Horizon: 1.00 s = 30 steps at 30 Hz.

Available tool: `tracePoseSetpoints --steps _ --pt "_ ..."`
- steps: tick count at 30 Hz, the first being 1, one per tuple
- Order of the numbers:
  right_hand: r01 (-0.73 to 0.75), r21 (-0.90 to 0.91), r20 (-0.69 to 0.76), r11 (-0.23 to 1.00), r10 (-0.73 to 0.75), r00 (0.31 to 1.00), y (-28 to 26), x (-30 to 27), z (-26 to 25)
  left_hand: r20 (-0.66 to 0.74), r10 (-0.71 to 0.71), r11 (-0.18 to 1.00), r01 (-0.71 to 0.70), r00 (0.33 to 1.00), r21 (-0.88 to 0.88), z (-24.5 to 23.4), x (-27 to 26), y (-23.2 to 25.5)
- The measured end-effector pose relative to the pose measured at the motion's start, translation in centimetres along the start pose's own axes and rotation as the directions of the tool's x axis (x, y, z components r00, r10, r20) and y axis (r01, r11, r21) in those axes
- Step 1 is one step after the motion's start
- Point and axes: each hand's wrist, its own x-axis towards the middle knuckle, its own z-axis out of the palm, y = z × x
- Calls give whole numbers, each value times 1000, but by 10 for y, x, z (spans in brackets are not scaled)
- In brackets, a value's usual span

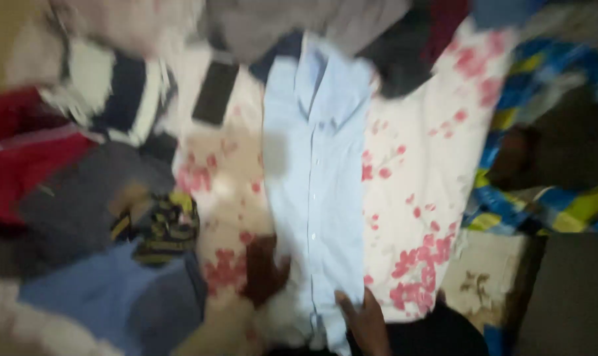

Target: Folding a light blue button-down shirt on a bed

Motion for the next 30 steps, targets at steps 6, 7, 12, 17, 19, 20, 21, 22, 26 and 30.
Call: tracePoseSetpoints --steps 6,7,12,17,19,20,21,22,26,30 --pt "54 -37 227 998 -44 973 -50 -33 -41 0 139 981 -138 990 140 54 -62 -51" --pt "69 36 215 997 -75 974 -48 -29 -38 140 43 991 -61 989 120 39 -50 -41" --pt "83 -216 145 973 -52 988 20 -17 -29 489 -406 909 288 772 299 3 -32 14" --pt "72 -208 257 976 -17 966 6 29 -30 137 28 989 -47 990 139 13 -24 2" --pt "152 -181 309 972 -91 947 44 84 -39 98 6 986 -23 995 165 7 -6 9" --pt "205 -142 338 968 -148 930 71 107 -50 77 1 985 -14 997 170 6 -7 18" --pt "195 -163 350 967 -129 928 53 94 -55 81 -27 986 13 996 169 -9 -3 33" --pt "55 -71 390 996 -23 921 35 84 -60 97 -144 988 137 985 75 -22 4 46" --pt "0 -53 586 999 31 810 -28 42 -69 -133 -374 927 365 918 -87 -39 -8 60" --pt "-207 76 708 975 93 700 41 118 -80 30 -747 607 700 664 -377 -62 -114 77"
